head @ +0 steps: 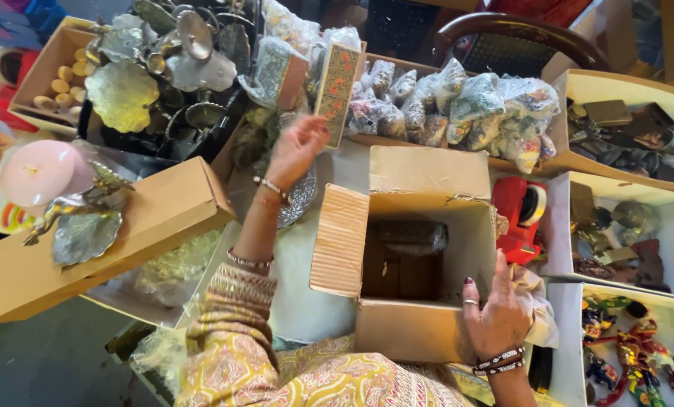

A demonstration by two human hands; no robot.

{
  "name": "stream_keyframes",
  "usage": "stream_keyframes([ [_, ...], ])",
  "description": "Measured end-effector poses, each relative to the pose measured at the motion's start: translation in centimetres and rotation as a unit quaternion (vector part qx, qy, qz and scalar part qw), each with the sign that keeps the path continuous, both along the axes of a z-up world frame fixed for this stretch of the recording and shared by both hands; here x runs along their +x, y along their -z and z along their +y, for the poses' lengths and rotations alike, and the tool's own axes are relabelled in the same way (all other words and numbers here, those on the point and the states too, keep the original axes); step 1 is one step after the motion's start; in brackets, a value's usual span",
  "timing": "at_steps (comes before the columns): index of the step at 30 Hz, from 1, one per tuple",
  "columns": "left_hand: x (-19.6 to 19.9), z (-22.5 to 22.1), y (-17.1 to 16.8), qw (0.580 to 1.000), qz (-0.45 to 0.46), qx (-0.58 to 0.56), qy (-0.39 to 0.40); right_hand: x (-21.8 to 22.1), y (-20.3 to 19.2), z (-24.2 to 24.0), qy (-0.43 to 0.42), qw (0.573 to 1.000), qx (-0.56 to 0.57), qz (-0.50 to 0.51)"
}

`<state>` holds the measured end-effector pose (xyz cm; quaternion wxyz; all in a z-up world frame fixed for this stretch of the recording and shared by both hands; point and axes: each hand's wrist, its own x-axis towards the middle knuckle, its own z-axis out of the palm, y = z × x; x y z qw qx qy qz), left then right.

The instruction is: The person packs bubble-wrapped decorative metal ornaments from trays into a cardboard box, folds the box flaps closed, and seals the box using a roll of brown packing tape. Other people stand nearby at the table while the person presses the box shut and applies tape.

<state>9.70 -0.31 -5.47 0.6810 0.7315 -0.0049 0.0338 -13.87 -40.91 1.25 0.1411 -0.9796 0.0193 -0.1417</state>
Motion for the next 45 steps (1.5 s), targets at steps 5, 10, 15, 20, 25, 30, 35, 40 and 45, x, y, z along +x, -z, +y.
stream_keyframes([
  [5,-10.5,-5.3,-13.7,0.962,-0.214,0.102,0.135,0.2,-0.3,0.0,0.010,0.998,-0.053,0.011],
  [10,-17.0,-10.1,-15.9,0.857,-0.296,0.372,0.197,0.6,-3.2,1.1,0.032,0.993,-0.067,0.088],
  [15,-18.4,-12.2,-10.0,0.893,-0.105,0.411,0.153,1.8,-6.6,1.5,-0.059,0.971,-0.218,0.083],
  [20,-18.7,-12.7,-8.2,0.934,-0.112,0.322,0.105,5.2,-8.2,4.7,-0.225,0.902,-0.367,-0.029],
  [25,-19.0,-12.2,-7.2,0.962,-0.144,0.224,0.061,10.7,-6.0,10.7,-0.353,0.795,-0.361,0.337],
  [30,-19.1,-12.4,-7.2,0.968,-0.112,0.220,0.034,17.4,11.2,10.8,-0.407,0.768,-0.405,0.284],
  [35,-19.0,-12.2,-6.9,0.964,-0.123,0.235,0.017,18.5,14.2,10.3,-0.418,0.803,-0.345,0.249],
  [40,-19.2,-12.4,-7.7,0.963,-0.124,0.237,0.016,18.2,16.9,9.5,-0.409,0.848,-0.260,0.216],
  [45,-19.5,-12.6,-7.6,0.963,-0.103,0.247,0.027,16.7,18.7,9.4,-0.445,0.847,-0.232,0.176],
])
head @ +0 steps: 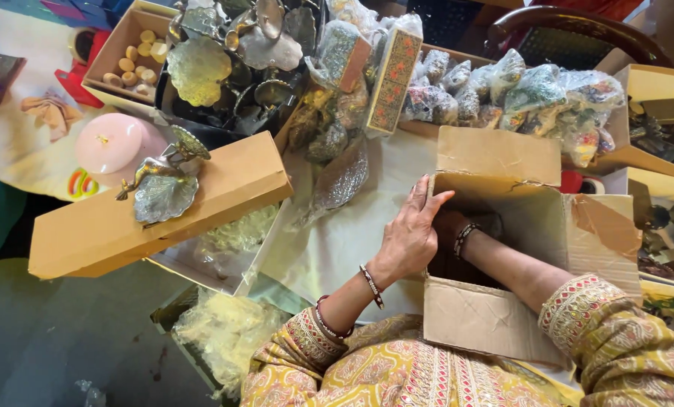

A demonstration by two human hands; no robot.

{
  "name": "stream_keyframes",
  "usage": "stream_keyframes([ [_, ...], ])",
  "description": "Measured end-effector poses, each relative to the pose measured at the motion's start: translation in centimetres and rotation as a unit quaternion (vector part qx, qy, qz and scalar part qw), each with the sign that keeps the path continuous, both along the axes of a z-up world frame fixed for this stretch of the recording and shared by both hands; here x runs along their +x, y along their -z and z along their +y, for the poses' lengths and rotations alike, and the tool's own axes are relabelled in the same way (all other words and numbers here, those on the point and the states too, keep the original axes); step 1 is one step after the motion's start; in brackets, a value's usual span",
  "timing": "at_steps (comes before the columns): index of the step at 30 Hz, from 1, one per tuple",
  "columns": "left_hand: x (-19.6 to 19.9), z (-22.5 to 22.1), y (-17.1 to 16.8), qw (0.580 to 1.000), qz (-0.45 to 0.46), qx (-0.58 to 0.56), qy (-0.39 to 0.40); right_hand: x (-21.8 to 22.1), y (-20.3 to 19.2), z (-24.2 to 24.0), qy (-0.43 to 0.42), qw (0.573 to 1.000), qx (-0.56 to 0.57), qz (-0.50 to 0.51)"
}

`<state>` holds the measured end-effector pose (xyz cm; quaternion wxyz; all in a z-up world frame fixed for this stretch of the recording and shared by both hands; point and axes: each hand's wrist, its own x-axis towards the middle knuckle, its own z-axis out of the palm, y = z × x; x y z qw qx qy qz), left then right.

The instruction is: The person packs bubble-wrapped decorative metal ornaments from trays into a cardboard box, folds the box flaps closed, and seals the box using a roll of brown packing tape. Other people stand nearby at the table while the person presses the box shut and applies tape.

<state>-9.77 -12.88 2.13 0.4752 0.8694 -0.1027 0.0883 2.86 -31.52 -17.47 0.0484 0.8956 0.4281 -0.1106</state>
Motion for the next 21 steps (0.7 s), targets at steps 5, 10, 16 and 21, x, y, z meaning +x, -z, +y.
stream_keyframes([
  [5,0.0,0.3,-0.3,1.000,-0.015,-0.016,0.004,0.0,-7.7,1.7,0.046,0.995,-0.072,0.059],
  [10,0.3,0.5,0.2,0.999,-0.026,-0.018,-0.006,0.7,-15.3,2.1,0.079,0.964,-0.222,0.124],
  [16,0.2,0.1,-0.3,1.000,-0.015,-0.028,0.000,2.8,-11.5,-3.3,0.156,0.946,0.006,0.285],
  [21,-0.1,0.5,-0.6,1.000,0.001,-0.018,0.009,1.1,-8.3,-1.9,0.104,0.954,-0.220,0.176],
])
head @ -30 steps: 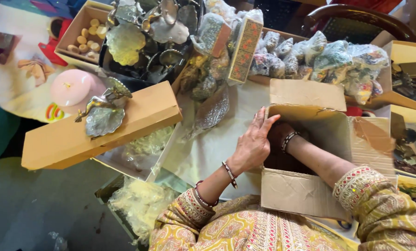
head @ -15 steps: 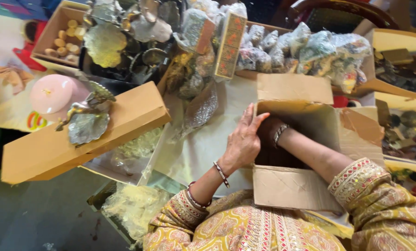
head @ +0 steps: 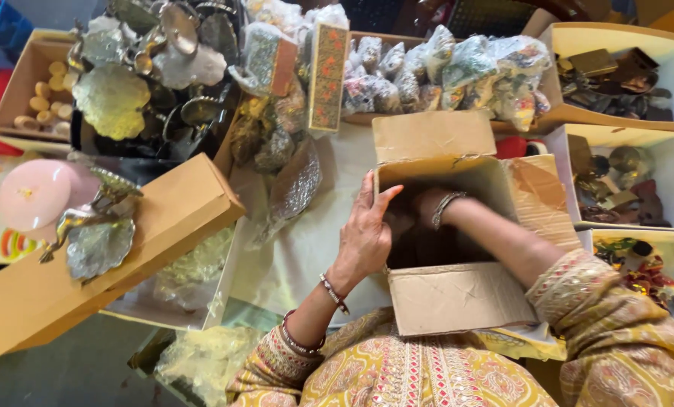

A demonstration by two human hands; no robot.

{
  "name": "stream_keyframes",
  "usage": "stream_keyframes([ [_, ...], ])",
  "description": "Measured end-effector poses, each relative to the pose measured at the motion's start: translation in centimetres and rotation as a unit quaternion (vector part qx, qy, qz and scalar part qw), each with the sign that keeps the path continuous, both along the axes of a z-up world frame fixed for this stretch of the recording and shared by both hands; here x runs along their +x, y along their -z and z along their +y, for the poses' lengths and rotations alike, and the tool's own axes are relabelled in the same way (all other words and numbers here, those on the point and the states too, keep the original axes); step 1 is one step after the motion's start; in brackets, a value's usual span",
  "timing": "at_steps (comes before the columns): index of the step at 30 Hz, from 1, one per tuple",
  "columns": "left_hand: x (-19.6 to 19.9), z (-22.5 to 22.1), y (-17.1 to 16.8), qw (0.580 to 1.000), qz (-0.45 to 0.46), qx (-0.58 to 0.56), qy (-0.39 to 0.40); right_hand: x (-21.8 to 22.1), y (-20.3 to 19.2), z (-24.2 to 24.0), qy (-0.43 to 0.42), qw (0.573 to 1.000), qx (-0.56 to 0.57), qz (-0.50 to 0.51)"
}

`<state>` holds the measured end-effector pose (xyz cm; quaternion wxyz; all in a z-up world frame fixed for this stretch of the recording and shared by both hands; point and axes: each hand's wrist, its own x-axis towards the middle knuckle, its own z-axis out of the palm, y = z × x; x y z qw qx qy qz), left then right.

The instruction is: The person packs bubble-wrapped decorative metal ornaments from trays into a cardboard box, folds the box flaps closed, and seals the box using a roll of brown packing tape. Other people stand nearby at the table while the person presses the box shut and applies tape.

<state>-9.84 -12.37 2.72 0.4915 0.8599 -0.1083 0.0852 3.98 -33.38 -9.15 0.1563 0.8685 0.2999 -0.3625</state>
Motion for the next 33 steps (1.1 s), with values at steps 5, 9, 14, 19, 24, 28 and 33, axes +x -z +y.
stream_keyframes([
  [5,-0.4,0.2,-0.4,1.000,0.003,-0.003,0.007,-2.0,1.5,0.9,0.028,0.997,0.050,-0.050],
  [9,-0.3,0.3,-0.5,1.000,0.021,-0.015,0.006,-4.5,-11.6,4.5,-0.009,0.995,0.099,0.004],
  [14,-0.1,0.5,-0.8,0.999,0.048,-0.009,0.010,-1.2,-21.6,-0.5,0.039,0.936,0.344,-0.066],
  [19,-0.1,0.5,-0.9,0.999,0.051,-0.006,0.015,9.0,-23.8,-7.7,0.224,0.898,0.301,-0.231],
  [24,0.1,0.7,-0.4,0.998,0.053,-0.029,0.022,20.1,-15.0,-15.0,0.340,0.828,0.365,-0.254],
  [28,0.1,0.7,-1.3,0.997,0.069,-0.025,0.013,23.7,-11.3,-13.1,0.299,0.847,0.306,-0.316],
  [33,-0.1,0.7,-2.3,0.993,0.113,-0.036,0.025,23.8,-11.1,-7.0,0.219,0.907,0.162,-0.323],
])
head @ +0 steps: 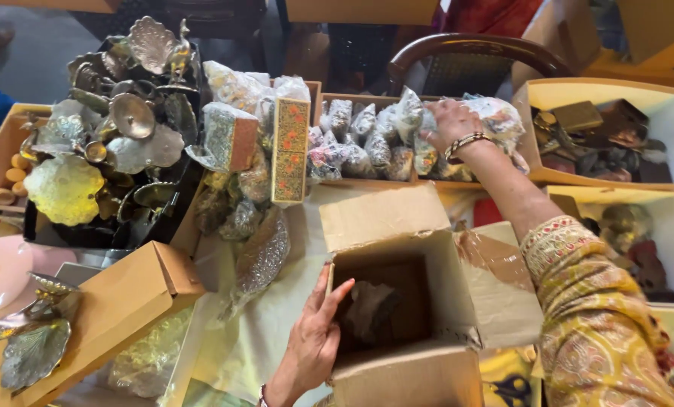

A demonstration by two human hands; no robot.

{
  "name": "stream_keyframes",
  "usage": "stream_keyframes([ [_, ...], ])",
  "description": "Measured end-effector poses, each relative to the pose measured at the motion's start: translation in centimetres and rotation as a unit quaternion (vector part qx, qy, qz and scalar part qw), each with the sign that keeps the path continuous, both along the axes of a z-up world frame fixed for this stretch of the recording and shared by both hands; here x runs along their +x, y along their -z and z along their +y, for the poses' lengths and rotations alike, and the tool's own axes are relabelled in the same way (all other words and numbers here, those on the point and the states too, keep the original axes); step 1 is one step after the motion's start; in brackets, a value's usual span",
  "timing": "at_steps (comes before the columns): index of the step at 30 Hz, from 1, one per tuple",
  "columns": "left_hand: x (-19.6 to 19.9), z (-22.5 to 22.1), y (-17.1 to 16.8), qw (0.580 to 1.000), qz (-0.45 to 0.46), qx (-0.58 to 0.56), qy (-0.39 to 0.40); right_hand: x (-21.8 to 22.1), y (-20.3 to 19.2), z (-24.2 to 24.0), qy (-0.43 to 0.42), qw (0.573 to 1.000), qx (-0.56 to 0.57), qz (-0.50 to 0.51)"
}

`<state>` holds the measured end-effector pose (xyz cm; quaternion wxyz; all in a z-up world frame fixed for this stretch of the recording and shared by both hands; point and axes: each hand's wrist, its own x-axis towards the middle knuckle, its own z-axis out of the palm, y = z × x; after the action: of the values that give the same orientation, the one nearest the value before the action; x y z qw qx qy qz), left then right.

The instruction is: The person packs bubble-wrapped decorative metal ornaments from trays into a cardboard box, folds the box flaps closed, and seals the box using a roll of brown packing tape. Other people stand nearby at the table while the person presses the box shut and applies tape.

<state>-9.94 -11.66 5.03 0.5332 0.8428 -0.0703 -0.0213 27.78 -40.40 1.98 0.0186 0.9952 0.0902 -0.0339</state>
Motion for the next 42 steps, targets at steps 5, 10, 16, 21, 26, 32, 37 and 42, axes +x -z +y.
stream_keyframes([
  [5,-0.2,-0.4,-0.3,1.000,0.011,0.013,0.006,1.5,-7.2,2.6,-0.142,0.976,-0.119,0.115],
  [10,-1.0,-1.4,0.9,0.999,-0.034,0.012,-0.034,4.9,-11.2,3.1,-0.150,0.983,-0.096,0.036],
  [16,-0.8,-1.3,0.7,0.998,-0.062,0.012,-0.028,7.1,-1.2,2.8,-0.118,0.991,-0.060,-0.008],
  [21,-0.7,-1.3,0.8,0.997,-0.066,-0.025,-0.026,4.3,3.1,2.9,-0.011,0.991,-0.128,0.046],
  [26,-0.4,-1.5,1.1,0.997,-0.066,-0.027,-0.024,5.6,5.2,1.6,-0.049,0.986,-0.158,0.005],
  [32,-0.5,-1.1,0.9,0.998,-0.043,-0.025,-0.025,4.3,4.9,1.2,-0.059,0.986,-0.153,-0.028],
  [37,-0.6,-0.5,1.2,0.998,-0.056,-0.027,-0.010,1.8,5.4,-0.3,-0.067,0.988,-0.083,-0.112],
  [42,-0.8,-0.2,1.1,0.999,-0.025,-0.030,-0.003,-1.2,4.9,-2.8,-0.109,0.967,-0.003,-0.232],
])
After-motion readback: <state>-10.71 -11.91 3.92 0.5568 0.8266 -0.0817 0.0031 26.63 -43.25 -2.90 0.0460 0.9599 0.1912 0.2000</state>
